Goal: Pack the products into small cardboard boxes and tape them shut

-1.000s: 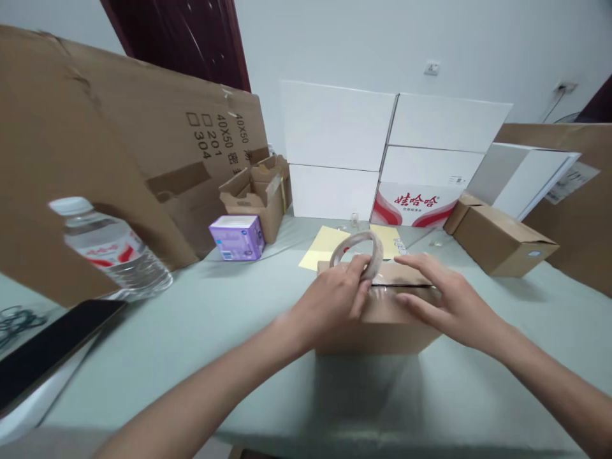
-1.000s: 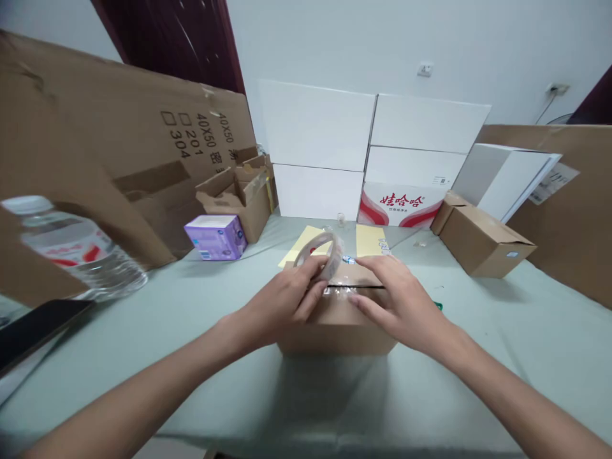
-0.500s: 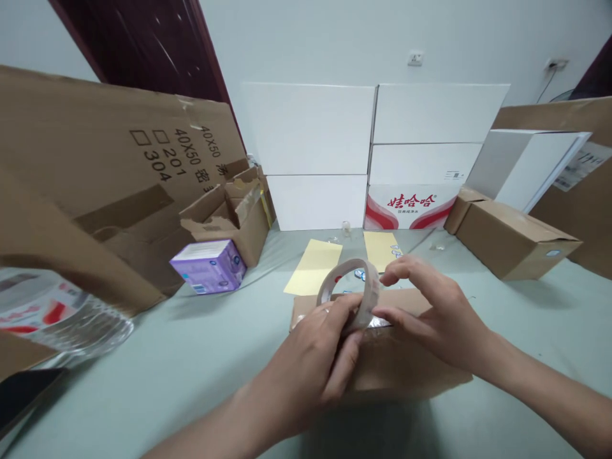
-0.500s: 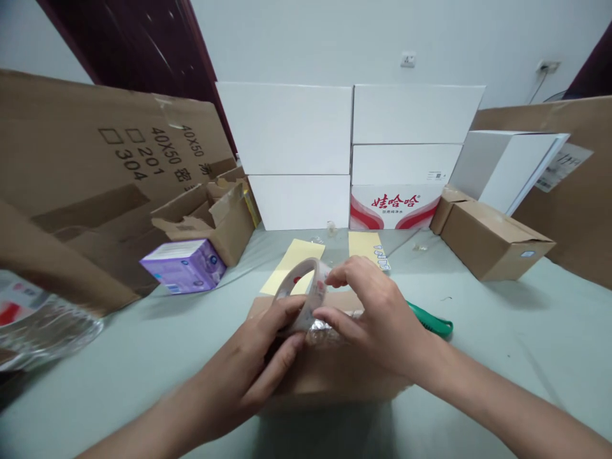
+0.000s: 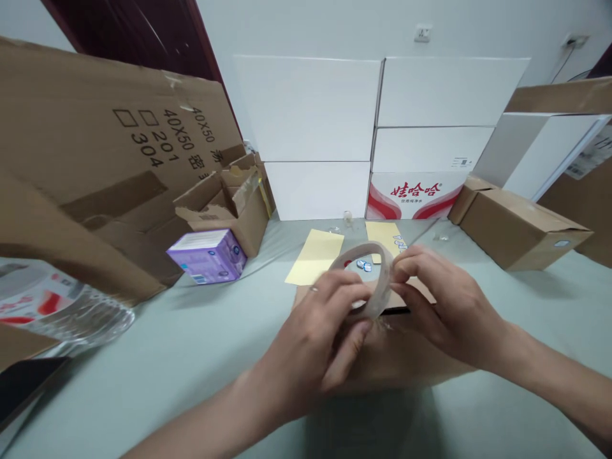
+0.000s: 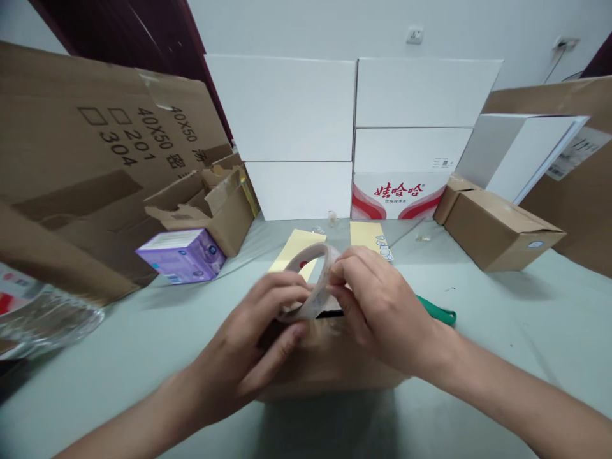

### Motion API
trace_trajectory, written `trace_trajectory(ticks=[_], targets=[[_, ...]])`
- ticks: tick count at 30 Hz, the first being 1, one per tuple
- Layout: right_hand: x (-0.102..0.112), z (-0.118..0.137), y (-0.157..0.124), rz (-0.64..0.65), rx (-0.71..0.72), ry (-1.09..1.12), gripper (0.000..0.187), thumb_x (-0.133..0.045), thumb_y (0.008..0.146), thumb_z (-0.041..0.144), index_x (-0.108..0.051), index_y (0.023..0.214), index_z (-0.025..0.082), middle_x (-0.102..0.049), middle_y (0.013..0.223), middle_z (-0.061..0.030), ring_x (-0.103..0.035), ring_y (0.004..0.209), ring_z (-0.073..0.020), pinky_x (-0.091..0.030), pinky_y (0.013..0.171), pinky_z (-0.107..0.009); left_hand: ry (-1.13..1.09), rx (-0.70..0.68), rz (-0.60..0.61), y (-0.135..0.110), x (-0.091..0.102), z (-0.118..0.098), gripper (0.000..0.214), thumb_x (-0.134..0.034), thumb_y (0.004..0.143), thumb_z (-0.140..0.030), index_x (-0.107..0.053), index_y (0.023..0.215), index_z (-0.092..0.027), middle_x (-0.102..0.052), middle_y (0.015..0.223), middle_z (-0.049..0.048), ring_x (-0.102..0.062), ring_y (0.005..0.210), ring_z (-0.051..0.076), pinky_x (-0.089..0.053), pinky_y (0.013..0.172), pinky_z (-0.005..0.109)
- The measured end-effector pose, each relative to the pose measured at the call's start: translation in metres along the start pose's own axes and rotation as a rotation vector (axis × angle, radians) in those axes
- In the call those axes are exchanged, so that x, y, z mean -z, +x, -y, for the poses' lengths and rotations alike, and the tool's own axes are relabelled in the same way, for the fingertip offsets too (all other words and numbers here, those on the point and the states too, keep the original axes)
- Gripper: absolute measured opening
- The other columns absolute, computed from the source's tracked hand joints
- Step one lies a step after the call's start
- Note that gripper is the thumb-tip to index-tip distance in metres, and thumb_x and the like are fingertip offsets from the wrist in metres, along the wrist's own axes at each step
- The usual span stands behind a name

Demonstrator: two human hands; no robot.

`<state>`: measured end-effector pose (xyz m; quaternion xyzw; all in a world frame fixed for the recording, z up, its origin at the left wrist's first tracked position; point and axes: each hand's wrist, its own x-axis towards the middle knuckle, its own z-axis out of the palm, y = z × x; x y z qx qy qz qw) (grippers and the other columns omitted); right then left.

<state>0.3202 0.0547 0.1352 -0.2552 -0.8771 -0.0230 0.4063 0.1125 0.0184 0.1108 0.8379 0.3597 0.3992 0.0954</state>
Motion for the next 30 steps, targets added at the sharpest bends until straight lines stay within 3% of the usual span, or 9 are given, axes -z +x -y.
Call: trace_trajectory(ticks=[3,4,6,8,12,17,21,25,30], targets=[[0.006,-0.005,0.004,-0.098,-0.036,-0.051,0.014,-0.048,0.093,0.01,-0.047,0.088,0.023,-0.058,0.08,-0.0017,-0.055,0.071,-0.0153,-0.047,0.063,-0.029,-0.02,0.165,-0.266,0.002,-0.001,0.003,0.027,-0.064,0.084,-0.024,-0.05,0.107,-0.024,-0.057,0.108,0.0076,-0.058,0.104,0.023,-0.052,0.088,0.037],[0.009,-0.007,0.005,-0.131,-0.039,-0.078,0.013,-0.05,0.093,0.011,-0.047,0.088,0.023,-0.057,0.08,-0.0017,-0.056,0.072,-0.0158,-0.047,0.063,-0.03,-0.06,0.251,-0.247,0.002,-0.001,0.003,0.024,-0.066,0.084,-0.027,-0.05,0.103,-0.023,-0.058,0.101,0.0059,-0.059,0.095,0.022,-0.052,0.081,0.035],[0.012,-0.01,0.007,-0.177,-0.027,-0.132,0.013,-0.051,0.093,0.012,-0.046,0.087,0.023,-0.056,0.078,-0.0014,-0.056,0.072,-0.0166,-0.046,0.062,-0.031,-0.159,0.37,-0.047,0.004,0.003,0.001,0.016,-0.06,0.089,-0.037,-0.053,0.087,-0.023,-0.059,0.085,0.0026,-0.058,0.078,0.019,-0.049,0.068,0.031],[0.014,-0.01,0.009,-0.193,-0.012,-0.176,0.014,-0.05,0.094,0.012,-0.046,0.086,0.024,-0.056,0.076,-0.0013,-0.056,0.07,-0.0168,-0.046,0.061,-0.032,-0.226,0.388,0.158,0.006,0.009,-0.003,0.033,-0.046,0.096,-0.045,-0.057,0.075,-0.022,-0.061,0.077,0.0027,-0.058,0.074,0.019,-0.045,0.068,0.031],[0.013,-0.002,0.012,-0.234,0.001,-0.208,0.017,-0.05,0.093,0.011,-0.045,0.087,0.026,-0.058,0.076,-0.0012,-0.058,0.07,-0.0178,-0.047,0.061,-0.034,-0.347,0.393,0.219,0.012,0.016,-0.012,0.056,-0.028,0.099,-0.059,-0.068,0.084,-0.023,-0.069,0.087,0.0066,-0.061,0.089,0.025,-0.047,0.082,0.038],[0.007,0.01,0.017,-0.27,0.042,-0.223,0.02,-0.049,0.092,0.006,-0.046,0.091,0.026,-0.061,0.083,-0.0036,-0.061,0.079,-0.0191,-0.049,0.066,-0.034,-0.918,0.66,-0.012,0.021,0.004,-0.011,0.043,-0.041,0.096,-0.058,-0.063,0.108,-0.022,-0.068,0.114,0.0081,-0.06,0.115,0.026,-0.044,0.104,0.043],[0.002,0.013,0.011,-0.211,0.053,-0.146,0.021,-0.047,0.091,0.004,-0.045,0.093,0.025,-0.06,0.083,-0.0047,-0.059,0.077,-0.019,-0.049,0.065,-0.034,-1.269,0.806,-0.298,0.029,-0.004,-0.007,0.02,-0.045,0.098,-0.033,-0.058,0.101,-0.019,-0.064,0.084,0.0034,-0.067,0.092,0.019,-0.05,0.096,0.037],[0.003,0.008,-0.009,-0.164,-0.044,0.04,0.021,-0.049,0.089,0.004,-0.047,0.094,0.024,-0.056,0.082,-0.0033,-0.058,0.076,-0.0173,-0.05,0.065,-0.031,-1.164,0.701,-0.332,0.022,-0.003,0.003,0.023,-0.059,0.094,-0.041,-0.056,0.1,-0.019,-0.05,0.068,-0.0051,-0.062,0.07,0.012,-0.05,0.078,0.026],[0.006,-0.005,-0.027,0.085,-0.045,0.178,0.02,-0.044,0.09,0.003,-0.045,0.091,0.023,-0.058,0.081,-0.0028,-0.058,0.073,-0.0144,-0.05,0.06,-0.026,-0.956,0.693,-0.2,0.006,0.003,0.016,0.036,-0.061,0.09,-0.054,-0.056,0.105,-0.022,-0.05,0.067,-0.0063,-0.06,0.07,0.013,-0.046,0.066,0.023]])
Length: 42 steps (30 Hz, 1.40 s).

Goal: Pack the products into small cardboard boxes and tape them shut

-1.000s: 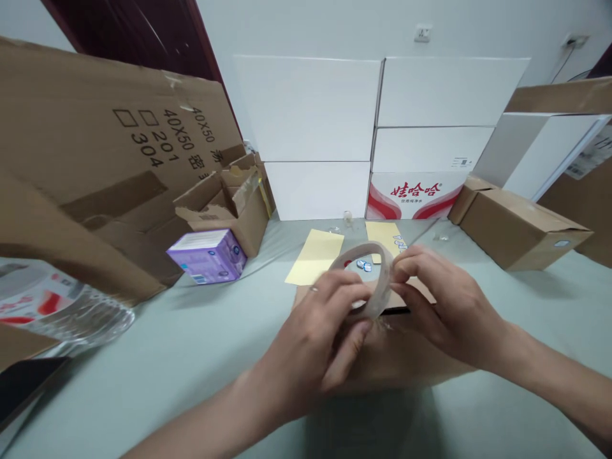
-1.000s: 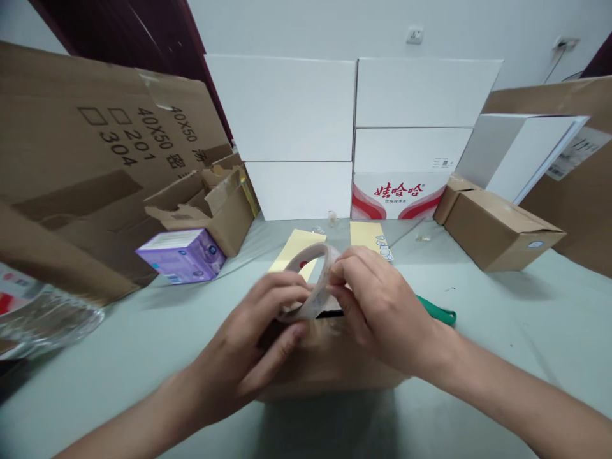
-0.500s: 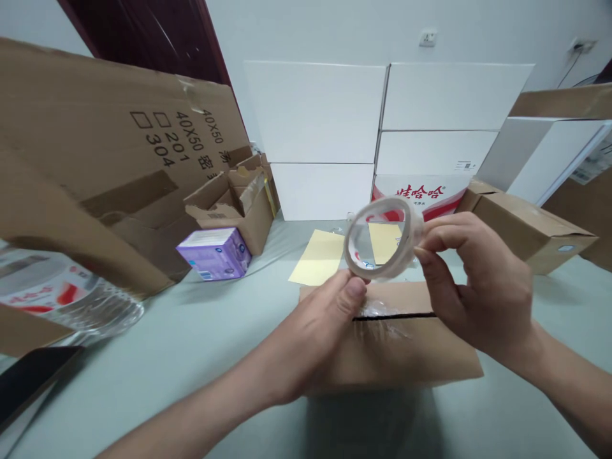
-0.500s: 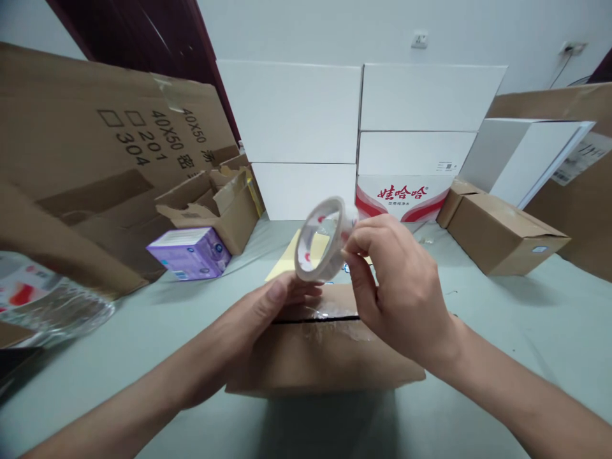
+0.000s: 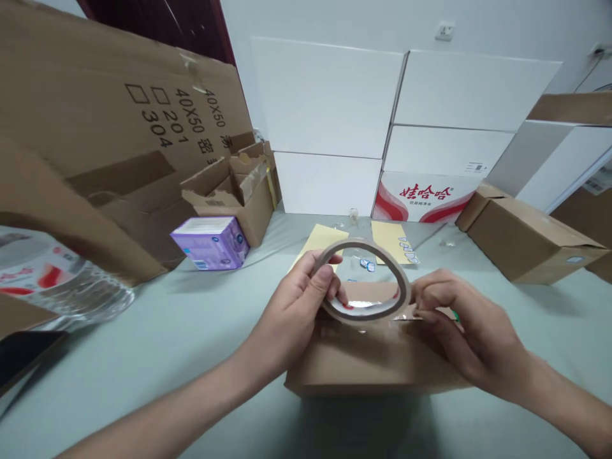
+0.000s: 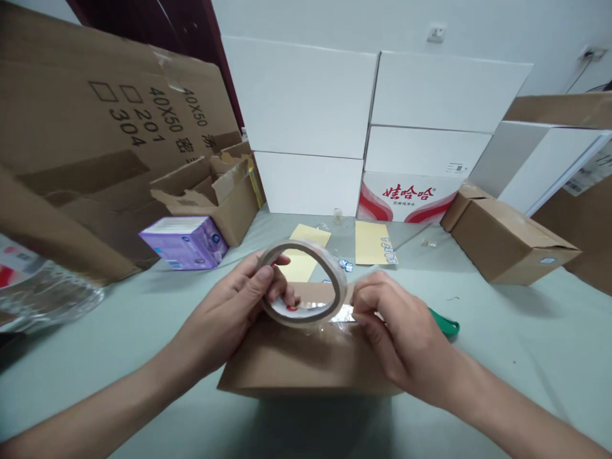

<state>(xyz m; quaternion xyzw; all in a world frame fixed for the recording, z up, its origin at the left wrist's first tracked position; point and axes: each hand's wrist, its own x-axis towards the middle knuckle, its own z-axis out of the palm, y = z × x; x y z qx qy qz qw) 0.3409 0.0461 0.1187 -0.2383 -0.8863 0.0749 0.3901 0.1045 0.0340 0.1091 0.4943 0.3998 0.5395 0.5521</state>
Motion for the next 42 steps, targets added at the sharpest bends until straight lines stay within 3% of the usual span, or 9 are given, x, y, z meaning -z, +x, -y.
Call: trace_trajectory(ticks=[5,10,14,19,23,28,31,34,42], targets=[[0.0,-0.008,-0.005,0.171,0.098,-0.011,0.023,-0.042,0.086,0.001,-0.044,0.092,0.023,-0.063,0.085,-0.0051,-0.062,0.079,-0.0167,-0.051,0.064,-0.026,0.162,-0.02,0.048,0.002,0.008,-0.003,0.03,-0.057,0.094,-0.049,-0.057,0.106,-0.022,-0.055,0.071,-0.0048,-0.055,0.069,0.01,-0.045,0.065,0.02],[-0.001,-0.01,-0.006,0.17,0.099,-0.017,0.022,-0.041,0.086,0.0,-0.043,0.091,0.022,-0.061,0.081,-0.0041,-0.057,0.074,-0.0143,-0.048,0.062,-0.023,0.148,0.098,0.07,0.011,0.018,-0.009,0.034,-0.055,0.092,-0.056,-0.055,0.105,-0.024,-0.05,0.066,-0.0062,-0.056,0.066,0.011,-0.043,0.058,0.018],[-0.001,-0.009,-0.003,0.221,0.104,-0.076,0.02,-0.043,0.09,0.002,-0.048,0.09,0.021,-0.062,0.081,-0.0039,-0.055,0.07,-0.0136,-0.046,0.058,-0.023,0.151,0.162,0.083,0.019,0.018,-0.013,0.039,-0.054,0.09,-0.061,-0.054,0.092,-0.022,-0.059,0.075,-0.0028,-0.057,0.069,0.012,-0.047,0.06,0.021],[-0.002,-0.004,-0.007,0.297,-0.034,-0.101,0.025,-0.038,0.096,0.012,-0.061,0.093,0.022,-0.069,0.091,-0.0066,-0.064,0.078,-0.0168,-0.051,0.067,-0.027,0.262,0.032,0.071,0.019,0.011,-0.01,0.038,-0.051,0.094,-0.058,-0.053,0.114,-0.027,-0.057,0.069,-0.0046,-0.056,0.069,0.013,-0.044,0.059,0.02],[-0.001,0.0,-0.01,0.35,-0.105,-0.126,0.026,-0.041,0.099,0.017,-0.066,0.094,0.023,-0.07,0.091,-0.0046,-0.064,0.077,-0.0158,-0.051,0.067,-0.026,0.39,-0.093,0.014,0.014,0.007,-0.005,0.033,-0.046,0.098,-0.053,-0.055,0.115,-0.026,-0.055,0.068,-0.0053,-0.058,0.07,0.012,-0.046,0.063,0.021],[-0.002,-0.003,-0.008,0.301,0.076,-0.15,0.024,-0.045,0.097,0.012,-0.067,0.101,0.02,-0.069,0.088,-0.0063,-0.062,0.078,-0.0172,-0.05,0.07,-0.029,0.479,-0.197,0.028,0.012,0.004,-0.003,0.029,-0.044,0.1,-0.049,-0.057,0.113,-0.026,-0.052,0.067,-0.0057,-0.059,0.072,0.012,-0.046,0.069,0.022],[-0.003,-0.006,-0.007,0.314,0.097,-0.133,0.023,-0.047,0.095,0.01,-0.066,0.104,0.019,-0.068,0.092,-0.0089,-0.062,0.086,-0.0201,-0.051,0.077,-0.034,0.503,-0.191,0.037,0.013,0.005,-0.004,0.031,-0.042,0.1,-0.05,-0.056,0.117,-0.028,-0.052,0.068,-0.0062,-0.06,0.072,0.013,-0.047,0.073,0.023],[-0.002,-0.005,-0.007,0.362,0.069,-0.089,0.019,-0.053,0.094,0.019,-0.064,0.11,0.019,-0.066,0.103,-0.0126,-0.061,0.094,-0.0234,-0.051,0.08,-0.038,0.54,-0.15,0.027,0.015,0.008,-0.007,0.034,-0.042,0.099,-0.054,-0.056,0.116,-0.028,-0.054,0.071,-0.0064,-0.059,0.068,0.011,-0.046,0.065,0.022],[-0.002,0.001,-0.006,0.48,0.039,-0.079,0.044,-0.058,0.09,0.043,-0.056,0.126,0.017,-0.058,0.109,-0.0149,-0.055,0.1,-0.0287,-0.048,0.085,-0.046,0.486,-0.119,0.047,0.027,0.016,-0.02,0.035,-0.049,0.094,-0.055,-0.06,0.107,-0.024,-0.048,0.07,-0.0053,-0.058,0.067,0.012,-0.055,0.061,0.021]])
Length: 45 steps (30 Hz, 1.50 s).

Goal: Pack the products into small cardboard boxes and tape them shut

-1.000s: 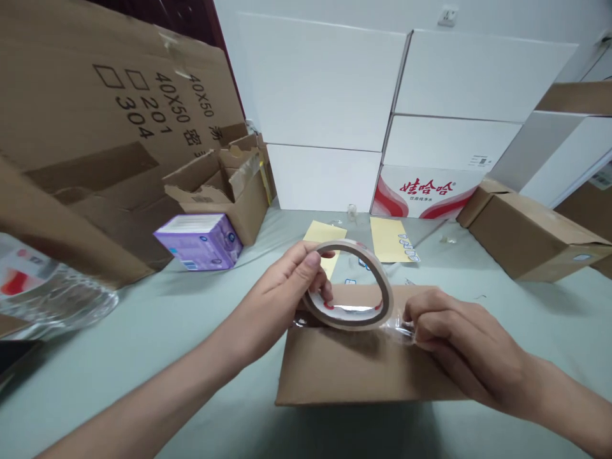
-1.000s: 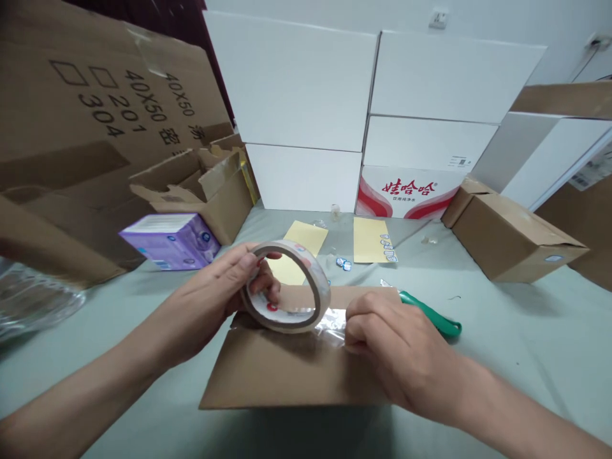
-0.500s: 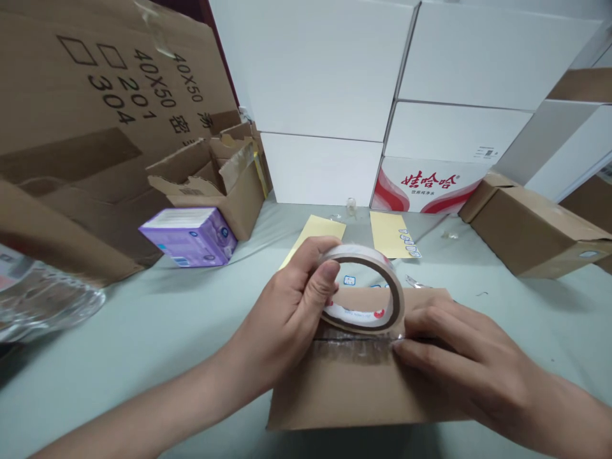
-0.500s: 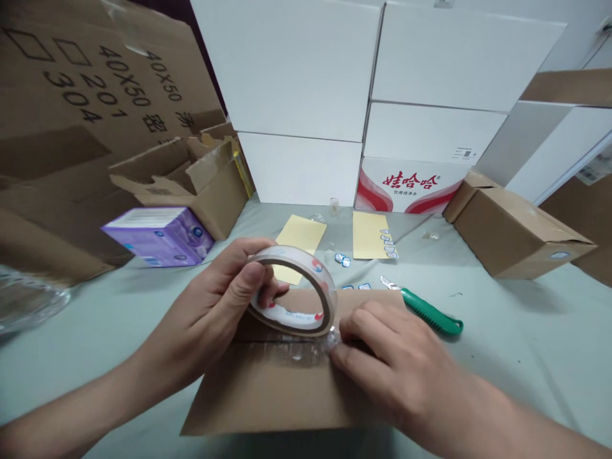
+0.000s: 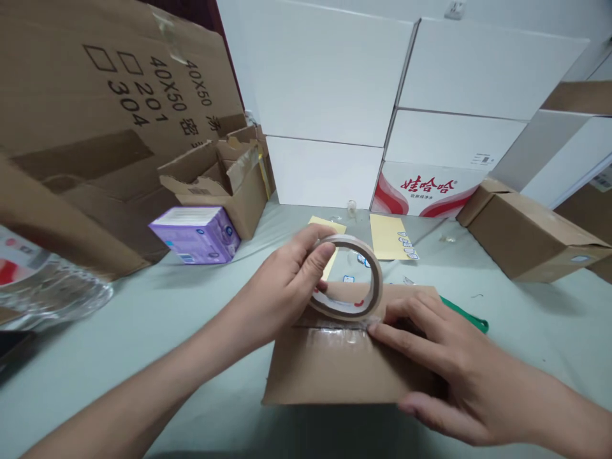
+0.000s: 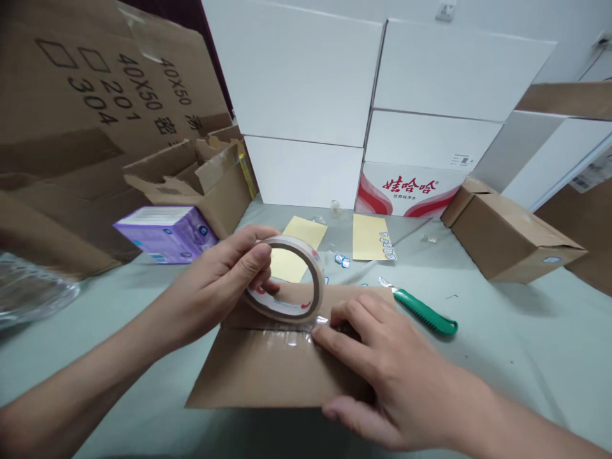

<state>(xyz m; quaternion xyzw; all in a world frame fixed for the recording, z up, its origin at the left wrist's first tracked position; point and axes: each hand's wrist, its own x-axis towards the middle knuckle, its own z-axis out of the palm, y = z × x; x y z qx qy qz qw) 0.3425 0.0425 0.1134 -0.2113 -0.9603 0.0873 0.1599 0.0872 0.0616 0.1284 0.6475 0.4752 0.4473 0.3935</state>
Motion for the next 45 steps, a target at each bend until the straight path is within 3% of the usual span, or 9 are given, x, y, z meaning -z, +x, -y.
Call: trace_trajectory(ticks=[8,16,19,21,24,29,34,38,45], targets=[[-0.004,0.004,0.014,0.075,-0.06,-0.068,0.079,-0.061,0.081,0.068,-0.054,0.135,0.011,-0.057,0.102,-0.0144,-0.052,0.091,-0.0289,-0.048,0.079,-0.05,-0.353,0.14,0.003,-0.004,0.002,0.009,0.03,-0.064,0.087,-0.046,-0.059,0.101,-0.02,-0.051,0.064,-0.0062,-0.05,0.06,0.01,-0.056,0.069,0.026],[0.012,-0.005,-0.043,-0.138,-0.029,-0.091,0.05,-0.054,0.094,0.051,-0.052,0.137,0.024,-0.052,0.137,-0.0154,-0.052,0.125,-0.0316,-0.051,0.097,-0.046,-0.338,0.082,-0.074,-0.025,-0.013,0.02,0.024,-0.061,0.092,-0.046,-0.055,0.1,-0.024,-0.058,0.078,-0.0031,-0.059,0.076,0.014,-0.051,0.072,0.025],[0.012,-0.046,-0.071,-0.345,-0.4,-0.124,0.031,-0.048,0.099,0.037,-0.059,0.126,0.028,-0.057,0.129,-0.0108,-0.06,0.115,-0.0269,-0.054,0.089,-0.041,-0.333,0.065,-0.089,-0.026,-0.012,0.02,0.025,-0.06,0.092,-0.047,-0.056,0.107,-0.027,-0.058,0.079,-0.0033,-0.061,0.078,0.014,-0.052,0.072,0.025],[0.001,-0.074,-0.086,-0.193,-0.725,-0.108,0.035,-0.051,0.096,0.044,-0.063,0.122,0.024,-0.062,0.12,-0.0115,-0.065,0.103,-0.0274,-0.056,0.082,-0.041,-0.325,0.059,-0.094,-0.025,-0.012,0.021,0.026,-0.059,0.093,-0.048,-0.056,0.109,-0.029,-0.058,0.08,-0.0034,-0.061,0.079,0.015,-0.052,0.075,0.026],[-0.028,-0.103,-0.098,-0.009,-0.865,-0.092,0.044,-0.058,0.088,0.048,-0.066,0.117,0.016,-0.067,0.109,-0.0135,-0.066,0.1,-0.0301,-0.055,0.084,-0.044,-0.301,0.037,-0.113,-0.025,-0.013,0.022,0.026,-0.057,0.094,-0.049,-0.056,0.111,-0.03,-0.058,0.08,-0.0037,-0.061,0.078,0.015,-0.051,0.076,0.026],[-0.056,-0.127,-0.104,-0.061,-0.846,-0.083,0.038,-0.048,0.092,0.045,-0.068,0.103,0.015,-0.066,0.095,-0.0128,-0.067,0.091,-0.0293,-0.055,0.078,-0.042,-0.284,0.011,-0.133,-0.026,-0.017,0.02,0.025,-0.053,0.096,-0.05,-0.054,0.108,-0.029,-0.056,0.083,-0.0034,-0.061,0.079,0.015,-0.05,0.075,0.027],[-0.005,-0.126,-0.101,-0.162,-0.718,0.005,0.044,-0.04,0.098,0.05,-0.06,0.128,0.025,-0.065,0.123,-0.0113,-0.064,0.11,-0.0289,-0.055,0.088,-0.041,-0.234,0.011,-0.169,-0.024,-0.019,0.023,0.034,-0.049,0.097,-0.053,-0.05,0.124,-0.033,-0.057,0.085,-0.0032,-0.061,0.082,0.016,-0.05,0.079,0.031],[0.041,-0.085,-0.073,-0.064,-0.375,0.112,0.039,-0.051,0.098,0.039,-0.056,0.136,0.038,-0.061,0.13,-0.0057,-0.061,0.117,-0.0265,-0.057,0.08,-0.032,-0.224,-0.012,-0.174,-0.023,-0.019,0.024,0.035,-0.048,0.097,-0.052,-0.05,0.126,-0.034,-0.055,0.085,-0.0029,-0.059,0.082,0.016,-0.049,0.079,0.03],[0.047,-0.058,-0.015,0.1,-0.205,-0.028,0.043,-0.047,0.1,0.035,-0.051,0.142,0.041,-0.06,0.114,-0.0075,-0.056,0.106,-0.0253,-0.055,0.083,-0.041,-0.25,0.008,-0.15,-0.024,-0.018,0.022,0.033,-0.048,0.097,-0.053,-0.049,0.124,-0.034,-0.054,0.084,-0.0041,-0.059,0.082,0.014,-0.048,0.082,0.029]])
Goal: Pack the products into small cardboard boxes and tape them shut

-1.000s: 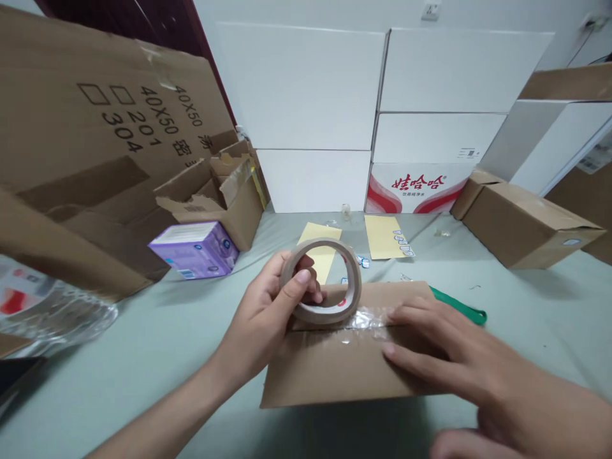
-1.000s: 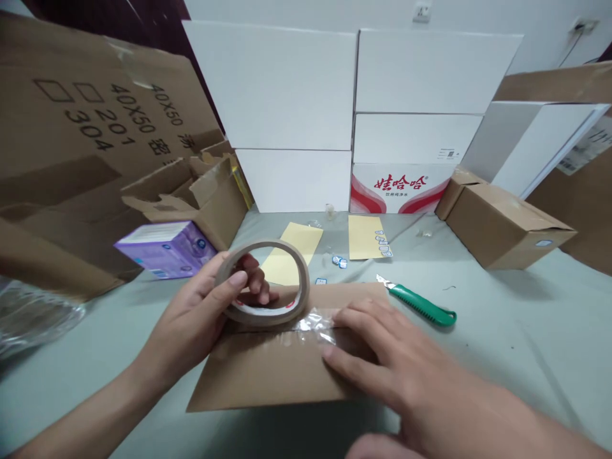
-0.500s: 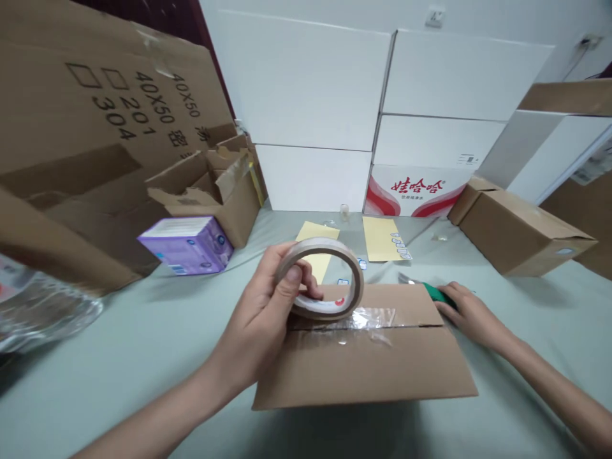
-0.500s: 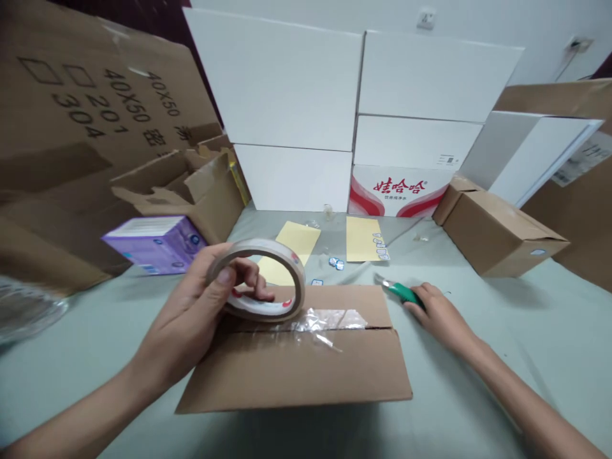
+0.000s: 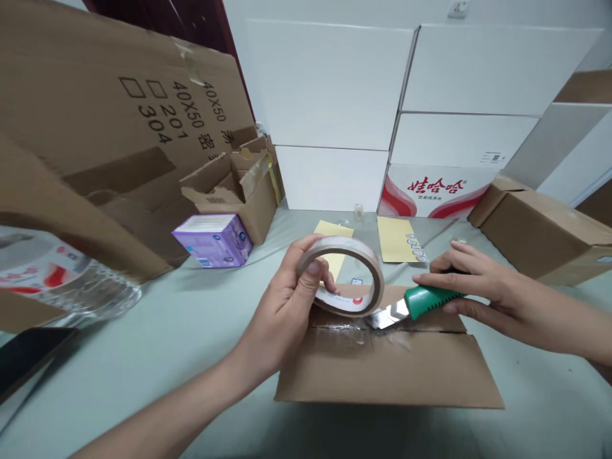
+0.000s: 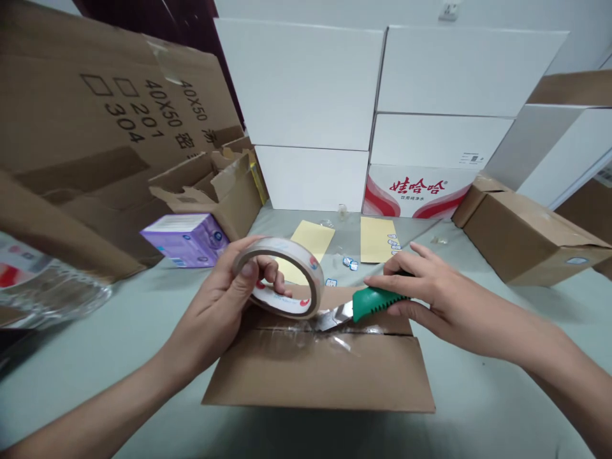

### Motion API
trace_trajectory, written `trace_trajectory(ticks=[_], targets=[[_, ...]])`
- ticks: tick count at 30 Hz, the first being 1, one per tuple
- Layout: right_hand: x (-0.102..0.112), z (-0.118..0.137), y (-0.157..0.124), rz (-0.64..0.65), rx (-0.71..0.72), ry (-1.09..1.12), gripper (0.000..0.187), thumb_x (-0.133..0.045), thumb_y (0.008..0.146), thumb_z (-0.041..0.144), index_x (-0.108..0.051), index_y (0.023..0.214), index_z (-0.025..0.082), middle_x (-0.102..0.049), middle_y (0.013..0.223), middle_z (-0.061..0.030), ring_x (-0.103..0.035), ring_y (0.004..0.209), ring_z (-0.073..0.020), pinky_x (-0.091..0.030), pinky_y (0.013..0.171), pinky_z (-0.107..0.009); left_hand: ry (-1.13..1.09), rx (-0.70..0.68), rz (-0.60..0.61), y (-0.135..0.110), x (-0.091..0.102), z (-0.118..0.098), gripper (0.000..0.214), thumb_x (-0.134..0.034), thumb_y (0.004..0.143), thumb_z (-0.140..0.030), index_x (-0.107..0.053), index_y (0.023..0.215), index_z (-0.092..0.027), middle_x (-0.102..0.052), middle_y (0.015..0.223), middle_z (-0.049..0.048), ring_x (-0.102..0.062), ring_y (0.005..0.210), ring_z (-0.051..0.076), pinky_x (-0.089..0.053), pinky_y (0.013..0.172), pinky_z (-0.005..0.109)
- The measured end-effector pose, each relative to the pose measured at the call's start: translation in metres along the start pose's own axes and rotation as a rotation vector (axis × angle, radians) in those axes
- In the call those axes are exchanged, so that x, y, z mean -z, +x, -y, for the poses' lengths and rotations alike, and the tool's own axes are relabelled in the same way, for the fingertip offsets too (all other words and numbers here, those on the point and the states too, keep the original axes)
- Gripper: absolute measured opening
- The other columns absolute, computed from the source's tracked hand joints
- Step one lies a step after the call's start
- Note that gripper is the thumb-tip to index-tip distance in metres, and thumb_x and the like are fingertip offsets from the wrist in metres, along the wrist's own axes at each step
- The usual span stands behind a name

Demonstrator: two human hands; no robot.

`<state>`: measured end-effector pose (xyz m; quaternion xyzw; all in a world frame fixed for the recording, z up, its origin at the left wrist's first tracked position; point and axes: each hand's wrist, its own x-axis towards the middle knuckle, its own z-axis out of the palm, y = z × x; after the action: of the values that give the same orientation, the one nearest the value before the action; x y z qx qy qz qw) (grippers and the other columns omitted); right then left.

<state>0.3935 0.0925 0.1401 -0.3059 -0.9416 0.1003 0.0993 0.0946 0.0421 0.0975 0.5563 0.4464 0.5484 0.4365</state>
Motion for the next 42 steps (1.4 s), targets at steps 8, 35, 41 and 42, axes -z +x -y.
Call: trace_trajectory(ticks=[8,35,41,42], targets=[[-0.015,-0.001,0.01,-0.019,-0.036,0.067,0.041,-0.048,0.1,0.036,-0.052,0.141,0.039,-0.06,0.113,-0.0064,-0.059,0.103,-0.0222,-0.053,0.082,-0.036,-0.205,0.079,-0.002,0.004,-0.002,-0.005,0.033,-0.05,0.095,-0.057,-0.05,0.113,-0.029,-0.053,0.077,-0.0043,-0.059,0.074,0.013,-0.052,0.072,0.026],[-0.105,-0.013,-0.032,-0.142,-0.195,0.427,0.055,-0.063,0.089,0.032,-0.049,0.142,0.027,-0.051,0.146,-0.0159,-0.051,0.132,-0.0347,-0.049,0.104,-0.05,0.9,-0.23,0.592,-0.04,0.005,-0.037,0.1,-0.076,0.072,-0.053,-0.029,0.155,-0.027,-0.025,0.163,0.0113,-0.025,0.149,0.04,-0.027,0.12,0.056],[-0.1,-0.004,-0.046,0.006,-0.119,0.502,0.019,-0.056,0.088,0.022,-0.071,0.099,0.02,-0.064,0.123,-0.0116,-0.062,0.117,-0.0248,-0.052,0.098,-0.038,1.166,-0.225,0.905,-0.024,-0.03,-0.046,0.1,-0.076,0.07,-0.037,-0.027,0.155,-0.019,-0.024,0.163,0.0167,-0.023,0.15,0.037,-0.017,0.123,0.056],[-0.099,-0.005,-0.047,0.009,-0.099,0.498,0.017,-0.054,0.088,0.019,-0.071,0.092,0.02,-0.066,0.117,-0.0096,-0.065,0.11,-0.0216,-0.053,0.095,-0.035,1.161,-0.249,0.921,-0.024,-0.025,-0.046,0.095,-0.073,0.072,-0.032,-0.027,0.155,-0.023,-0.029,0.162,0.0134,-0.027,0.149,0.036,-0.016,0.124,0.055]])
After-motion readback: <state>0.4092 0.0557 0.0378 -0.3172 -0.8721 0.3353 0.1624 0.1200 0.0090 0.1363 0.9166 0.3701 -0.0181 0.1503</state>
